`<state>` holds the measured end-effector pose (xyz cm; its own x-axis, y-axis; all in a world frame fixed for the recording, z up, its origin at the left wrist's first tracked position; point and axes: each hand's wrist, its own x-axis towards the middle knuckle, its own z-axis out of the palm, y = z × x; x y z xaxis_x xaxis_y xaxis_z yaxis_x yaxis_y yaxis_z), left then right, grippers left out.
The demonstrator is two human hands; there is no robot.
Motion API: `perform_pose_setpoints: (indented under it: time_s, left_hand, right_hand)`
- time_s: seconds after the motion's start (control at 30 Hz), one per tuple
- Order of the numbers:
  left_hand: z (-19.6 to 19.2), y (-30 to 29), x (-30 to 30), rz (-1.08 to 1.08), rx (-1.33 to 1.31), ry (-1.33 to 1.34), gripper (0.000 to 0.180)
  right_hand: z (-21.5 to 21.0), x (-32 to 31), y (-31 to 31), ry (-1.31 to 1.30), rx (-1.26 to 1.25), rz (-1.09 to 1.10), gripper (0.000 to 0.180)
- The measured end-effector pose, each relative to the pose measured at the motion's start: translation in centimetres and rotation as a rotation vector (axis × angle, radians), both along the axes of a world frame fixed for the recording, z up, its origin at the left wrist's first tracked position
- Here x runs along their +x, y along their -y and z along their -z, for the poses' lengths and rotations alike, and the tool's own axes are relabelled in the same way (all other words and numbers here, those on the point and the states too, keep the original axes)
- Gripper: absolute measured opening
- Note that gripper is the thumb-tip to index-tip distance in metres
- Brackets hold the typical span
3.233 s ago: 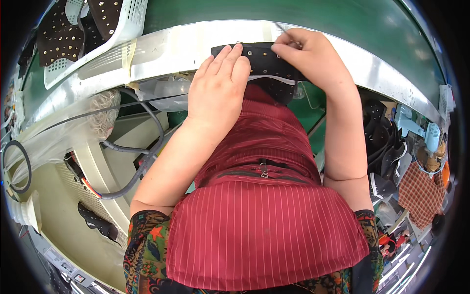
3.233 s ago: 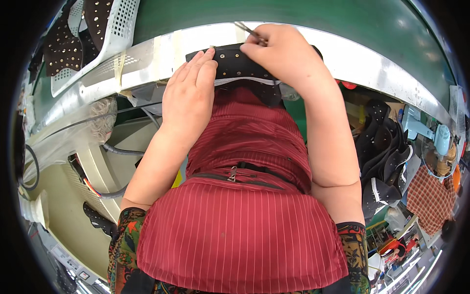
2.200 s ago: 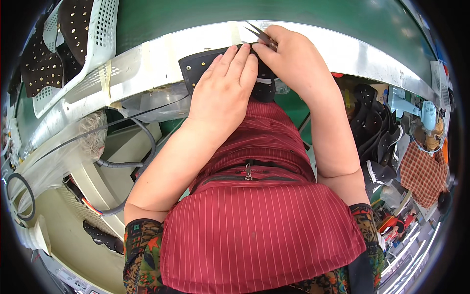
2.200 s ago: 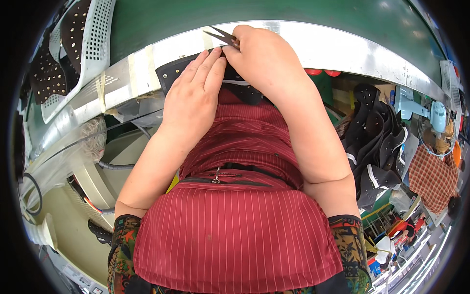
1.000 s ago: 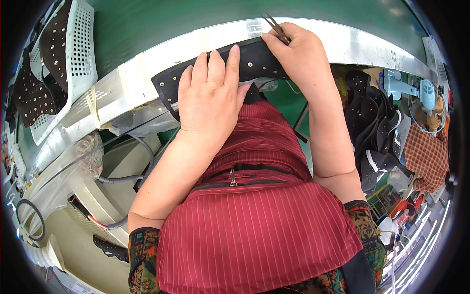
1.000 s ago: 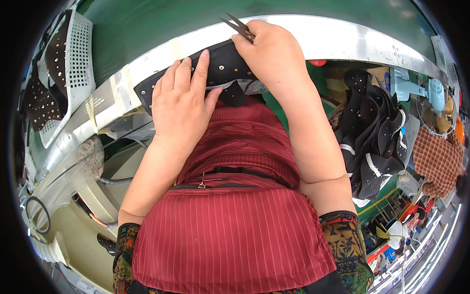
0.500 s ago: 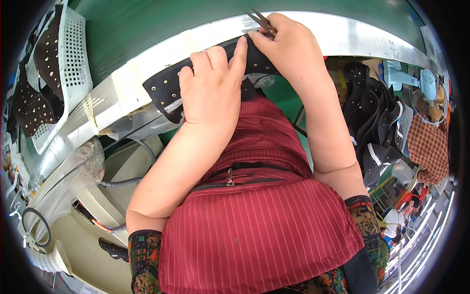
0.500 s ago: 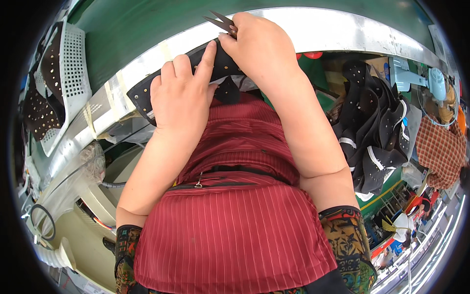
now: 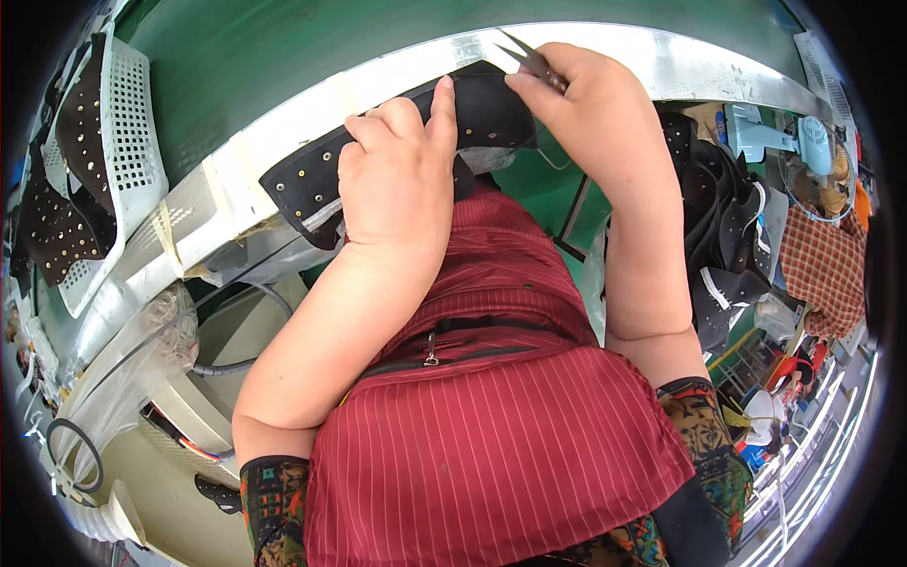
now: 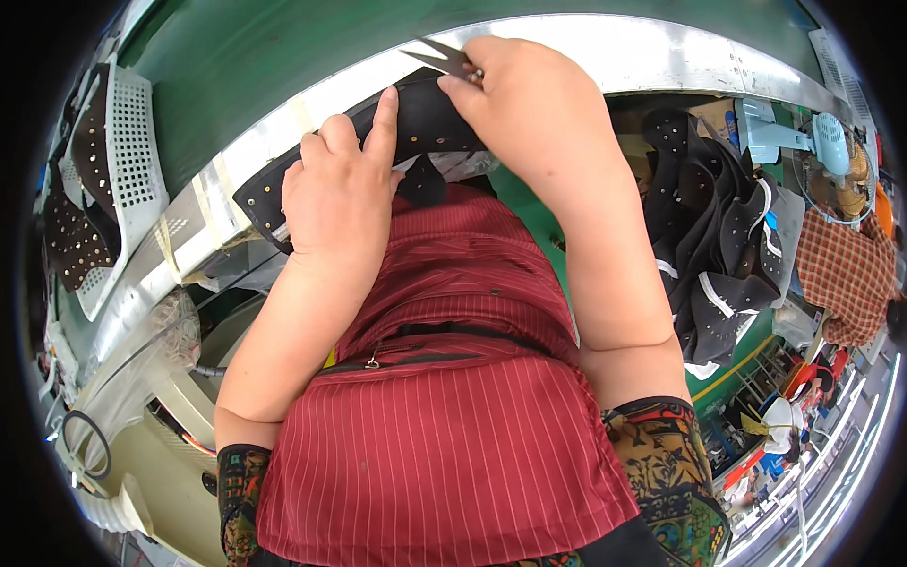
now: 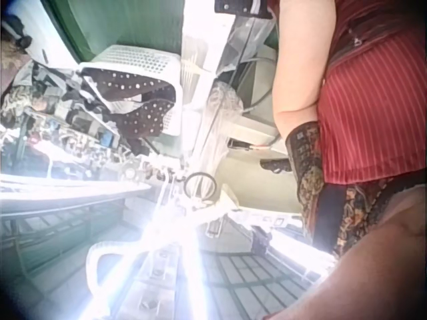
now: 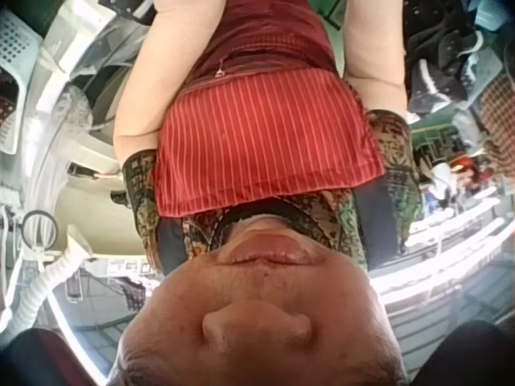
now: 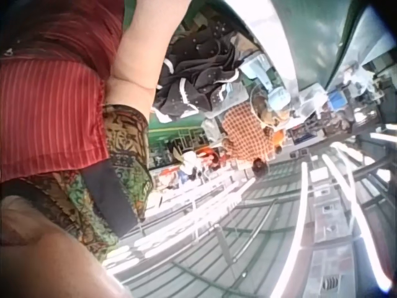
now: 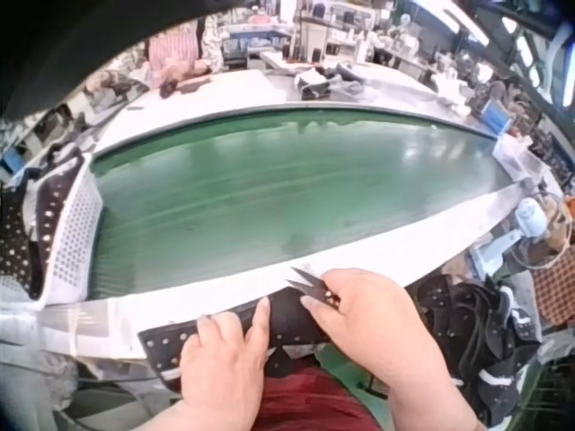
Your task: The person uses scissors to trim excess fabric from the edges of a black studded garment. They then use a heat gun to apply heat to the surface of the garment, likely to set the studs or finish the material.
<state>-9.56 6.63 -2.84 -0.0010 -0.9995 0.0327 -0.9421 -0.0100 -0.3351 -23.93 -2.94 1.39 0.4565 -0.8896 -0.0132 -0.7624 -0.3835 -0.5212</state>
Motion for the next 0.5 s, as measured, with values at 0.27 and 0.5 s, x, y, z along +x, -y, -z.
perform_pose_setpoints:
  time_s: [0.27,0.5]
  left_hand:
    - [0.2,0.0,0.1,0.008,-0.025,-0.001,0.073]
    - [0.2,0.1,0.1,0.018,-0.018,0.009,0.073]
  right_hand:
    - [2.7,0.2,1.8,0.150,0.029,0.123,0.031]
    - [4.4,0.2,2.4,0.186,-0.050,0.117,0.026]
